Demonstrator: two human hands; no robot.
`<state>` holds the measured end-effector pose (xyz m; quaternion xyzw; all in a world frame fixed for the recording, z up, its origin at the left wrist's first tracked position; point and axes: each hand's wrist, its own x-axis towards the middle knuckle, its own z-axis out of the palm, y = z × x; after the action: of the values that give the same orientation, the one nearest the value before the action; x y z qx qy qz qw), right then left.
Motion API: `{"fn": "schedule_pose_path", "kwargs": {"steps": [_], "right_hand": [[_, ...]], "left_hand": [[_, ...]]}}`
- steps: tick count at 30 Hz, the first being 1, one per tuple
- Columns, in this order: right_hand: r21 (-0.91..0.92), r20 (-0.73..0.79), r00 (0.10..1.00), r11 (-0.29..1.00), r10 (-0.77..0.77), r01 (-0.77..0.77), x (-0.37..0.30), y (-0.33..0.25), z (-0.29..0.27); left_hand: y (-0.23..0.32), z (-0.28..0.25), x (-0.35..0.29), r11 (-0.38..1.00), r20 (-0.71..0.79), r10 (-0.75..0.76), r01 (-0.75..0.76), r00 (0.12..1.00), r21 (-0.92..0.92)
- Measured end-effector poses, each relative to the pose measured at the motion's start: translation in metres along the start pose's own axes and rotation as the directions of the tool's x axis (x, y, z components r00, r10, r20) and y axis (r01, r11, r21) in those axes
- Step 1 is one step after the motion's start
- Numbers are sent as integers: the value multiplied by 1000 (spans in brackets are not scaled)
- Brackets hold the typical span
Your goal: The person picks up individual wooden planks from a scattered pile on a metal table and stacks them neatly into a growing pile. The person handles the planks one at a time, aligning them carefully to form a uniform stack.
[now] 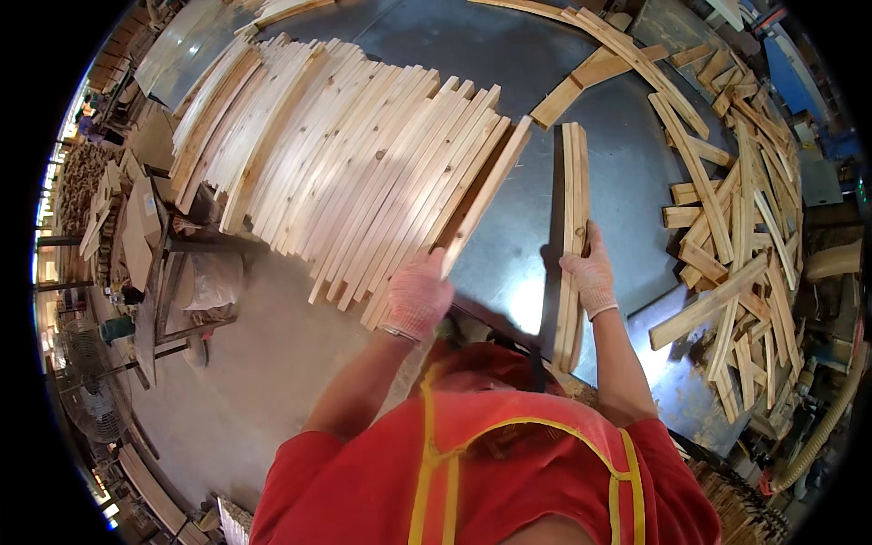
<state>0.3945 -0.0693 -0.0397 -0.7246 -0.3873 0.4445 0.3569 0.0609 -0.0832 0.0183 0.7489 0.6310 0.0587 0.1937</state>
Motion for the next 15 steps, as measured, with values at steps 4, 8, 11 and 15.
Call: {"fn": "schedule_pose_path", "kwargs": {"steps": [4, 8, 11, 15], "right_hand": [[433, 56, 989, 889, 138, -149, -41, -20, 50], [266, 2, 982, 946, 191, -185, -41, -10, 89], [247, 54, 953, 921, 299, -303, -41, -34, 85], [332, 54, 978, 920, 203, -209, -44, -30, 90]], "left_hand": [[62, 11, -5, 997, 287, 66, -49, 956, -66], [19, 42, -9, 937, 344, 306, -217, 888, -273], [-30, 6, -26, 761, 20, 601, -579, 799, 292], [-57, 4, -32, 847, 108, 495, -506, 862, 164]]}}
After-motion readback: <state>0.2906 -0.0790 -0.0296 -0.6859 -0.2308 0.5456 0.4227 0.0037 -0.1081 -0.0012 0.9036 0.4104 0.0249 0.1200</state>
